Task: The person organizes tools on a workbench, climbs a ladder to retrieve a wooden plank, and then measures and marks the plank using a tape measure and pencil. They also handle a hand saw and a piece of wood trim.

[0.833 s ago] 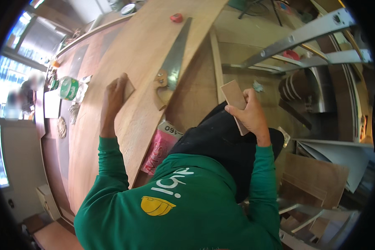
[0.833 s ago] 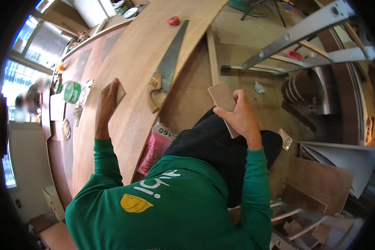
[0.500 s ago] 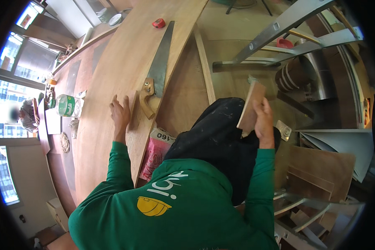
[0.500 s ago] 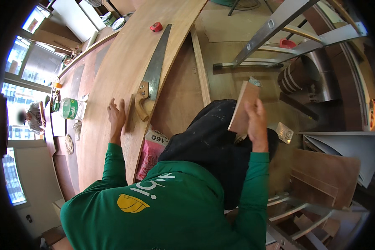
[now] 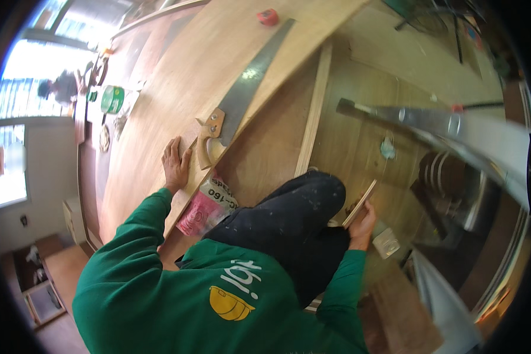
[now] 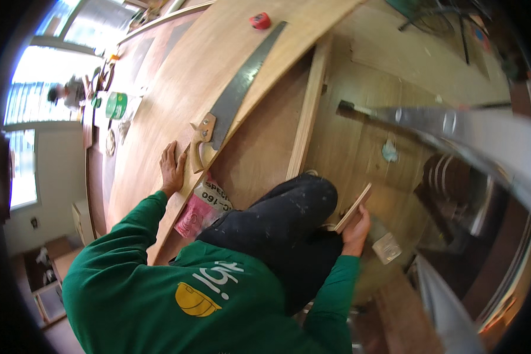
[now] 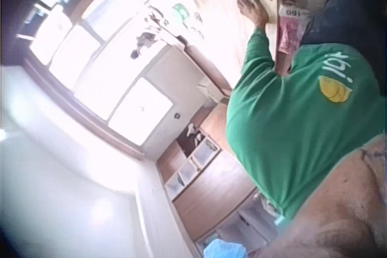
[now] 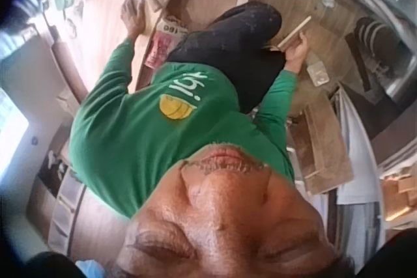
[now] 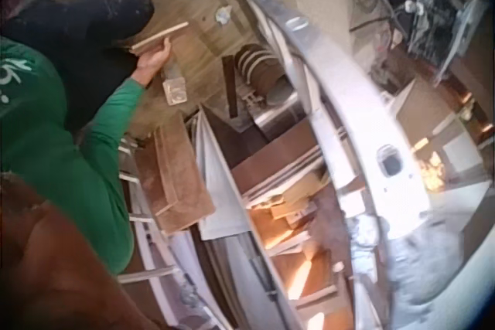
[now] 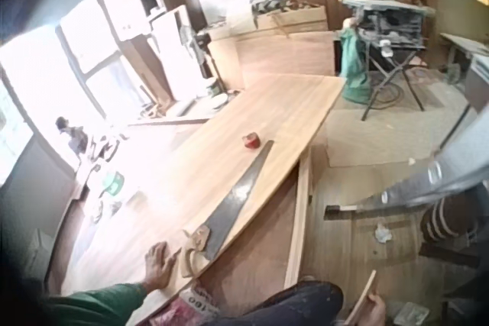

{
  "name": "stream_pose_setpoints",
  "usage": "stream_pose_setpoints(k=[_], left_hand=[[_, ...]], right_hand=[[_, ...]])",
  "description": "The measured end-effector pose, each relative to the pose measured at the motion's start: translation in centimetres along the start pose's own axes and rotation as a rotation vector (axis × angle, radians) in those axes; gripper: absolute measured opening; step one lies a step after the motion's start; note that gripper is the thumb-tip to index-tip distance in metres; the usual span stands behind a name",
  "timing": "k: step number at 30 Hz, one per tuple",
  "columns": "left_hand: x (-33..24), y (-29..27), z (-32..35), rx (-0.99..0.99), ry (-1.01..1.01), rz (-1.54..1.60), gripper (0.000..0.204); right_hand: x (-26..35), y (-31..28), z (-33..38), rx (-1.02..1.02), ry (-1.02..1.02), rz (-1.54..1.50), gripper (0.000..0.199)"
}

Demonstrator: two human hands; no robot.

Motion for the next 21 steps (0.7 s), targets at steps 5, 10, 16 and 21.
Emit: stream_pose_setpoints(k=[5,10,16,21], left_hand=[[0.3,-0.6,0.5,0.057,-0.052,-0.015,0.065],[0.0,-0.8,0.9,0.041,-0.305,-0.132,0.064],[3.9,-0.4,10.3,-0.076,-0.844,0.147,0.079],[-6.2,-5.7,15.6,-0.008,-1.082,1.558,0.068]], right_hand=[[0.6,4.3,3.6,-0.135,0.229,0.111,0.043],[4.7,8.5,12.6,-0.340,0.502,0.411,0.063],[11.0,16.5,12.3,-0.204,0.586,0.826,0.060],[9.2,26.3,5.8,0.147,0.214,1.498,0.057]])
Point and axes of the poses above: each hand's wrist, its own z-axis away from the middle knuckle, its own y-axis out of the palm, x = y × z, the point moved 10 cm from there along -z, towards the middle knuckle, and after that the axes turned 3 degrees about z, right-handed, at the moved point
